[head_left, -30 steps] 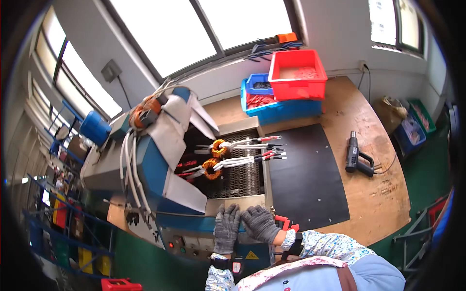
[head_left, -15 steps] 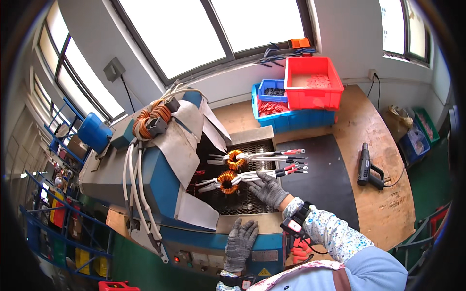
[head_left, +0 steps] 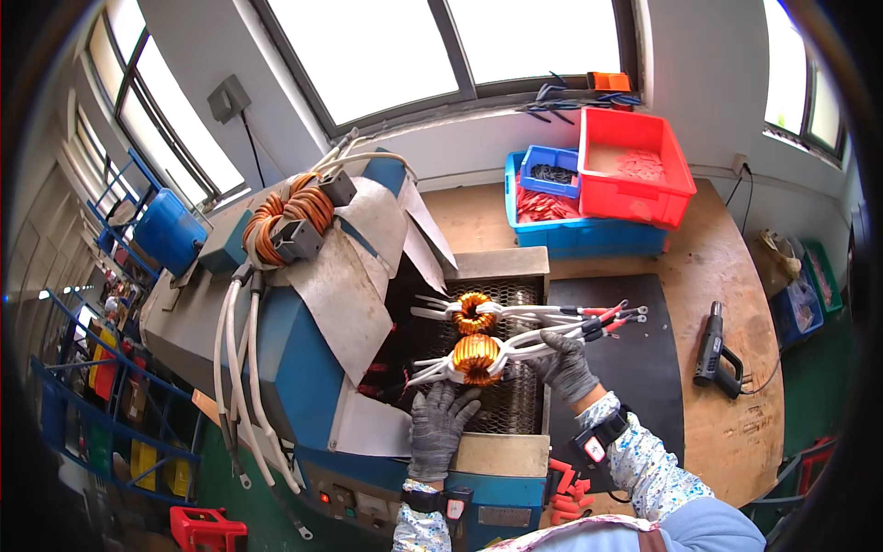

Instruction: Process electromagnetic coils by heating them with a specialized machine and a heat gun and placing them on a metal drying rack.

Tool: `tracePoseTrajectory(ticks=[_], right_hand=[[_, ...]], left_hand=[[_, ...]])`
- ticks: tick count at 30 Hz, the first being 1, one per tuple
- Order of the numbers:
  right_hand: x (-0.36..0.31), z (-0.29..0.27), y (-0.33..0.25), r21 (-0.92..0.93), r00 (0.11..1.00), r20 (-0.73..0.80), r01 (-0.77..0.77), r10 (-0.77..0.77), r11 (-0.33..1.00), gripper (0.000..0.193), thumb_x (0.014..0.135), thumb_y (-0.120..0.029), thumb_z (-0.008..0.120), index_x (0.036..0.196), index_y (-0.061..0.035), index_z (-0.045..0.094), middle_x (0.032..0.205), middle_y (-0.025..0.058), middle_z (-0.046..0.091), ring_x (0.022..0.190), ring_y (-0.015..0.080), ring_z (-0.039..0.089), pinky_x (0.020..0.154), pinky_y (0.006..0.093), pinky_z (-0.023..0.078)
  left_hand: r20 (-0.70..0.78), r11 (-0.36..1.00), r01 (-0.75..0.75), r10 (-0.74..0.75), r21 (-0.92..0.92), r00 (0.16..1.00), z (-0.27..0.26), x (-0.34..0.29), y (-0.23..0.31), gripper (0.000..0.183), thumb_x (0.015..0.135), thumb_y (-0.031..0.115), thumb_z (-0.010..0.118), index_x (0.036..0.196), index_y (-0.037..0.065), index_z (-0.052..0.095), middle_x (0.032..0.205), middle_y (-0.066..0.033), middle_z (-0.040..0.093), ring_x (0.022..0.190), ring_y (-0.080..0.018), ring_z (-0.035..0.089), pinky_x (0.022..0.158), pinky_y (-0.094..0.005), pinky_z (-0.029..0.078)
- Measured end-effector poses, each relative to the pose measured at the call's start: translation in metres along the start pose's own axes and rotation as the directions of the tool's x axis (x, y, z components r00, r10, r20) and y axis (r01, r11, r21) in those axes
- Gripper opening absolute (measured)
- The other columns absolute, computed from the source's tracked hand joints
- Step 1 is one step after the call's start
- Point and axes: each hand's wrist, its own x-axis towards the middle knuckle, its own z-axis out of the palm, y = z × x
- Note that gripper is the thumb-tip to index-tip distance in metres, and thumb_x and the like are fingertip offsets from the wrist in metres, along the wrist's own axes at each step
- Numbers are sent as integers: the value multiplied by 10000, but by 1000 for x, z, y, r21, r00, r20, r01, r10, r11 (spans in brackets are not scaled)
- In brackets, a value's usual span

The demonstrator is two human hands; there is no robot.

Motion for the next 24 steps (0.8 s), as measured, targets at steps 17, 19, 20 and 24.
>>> tracePoseTrajectory(ticks=[17, 19, 20, 24], right_hand=[[-85, 126, -34, -144, 759, 374, 615, -533, 775, 241, 828, -288, 604, 879, -74, 506, 793, 34, 485, 834, 164, 468, 868, 326, 372], [-125, 168, -47, -171, 707, 406, 681, -579, 712, 262, 808, -302, 609, 842, -72, 488, 747, 30, 449, 755, 150, 427, 833, 310, 358], [-136, 163, -70, -152, 665, 483, 704, -569, 694, 273, 805, -308, 607, 823, -69, 476, 727, 22, 420, 717, 144, 393, 808, 308, 351], [-202, 179, -110, -81, 588, 638, 693, -497, 716, 292, 792, -285, 612, 737, -79, 413, 660, 3, 338, 633, 135, 314, 721, 291, 318]], left_hand=[[289, 972, -195, 226, -131, 930, 71, -56, -12, 389, 930, 111, 415, 1296, 8, 332, 1247, -157, 474, 1131, -295, 508, 1002, -457, 395], [333, 988, -145, 156, -58, 930, 105, -88, -9, 442, 943, 156, 408, 1346, 12, 298, 1273, -139, 464, 1153, -303, 492, 1014, -436, 383], [352, 996, 8, 24, -89, 936, 122, -92, -20, 451, 945, 174, 411, 1350, 11, 297, 1286, -134, 456, 1154, -304, 492, 1013, -424, 382], [465, 993, 110, -76, -47, 882, 146, -147, -56, 525, 945, 212, 452, 1387, 16, 247, 1274, -101, 482, 1145, -229, 490, 961, -346, 405]])
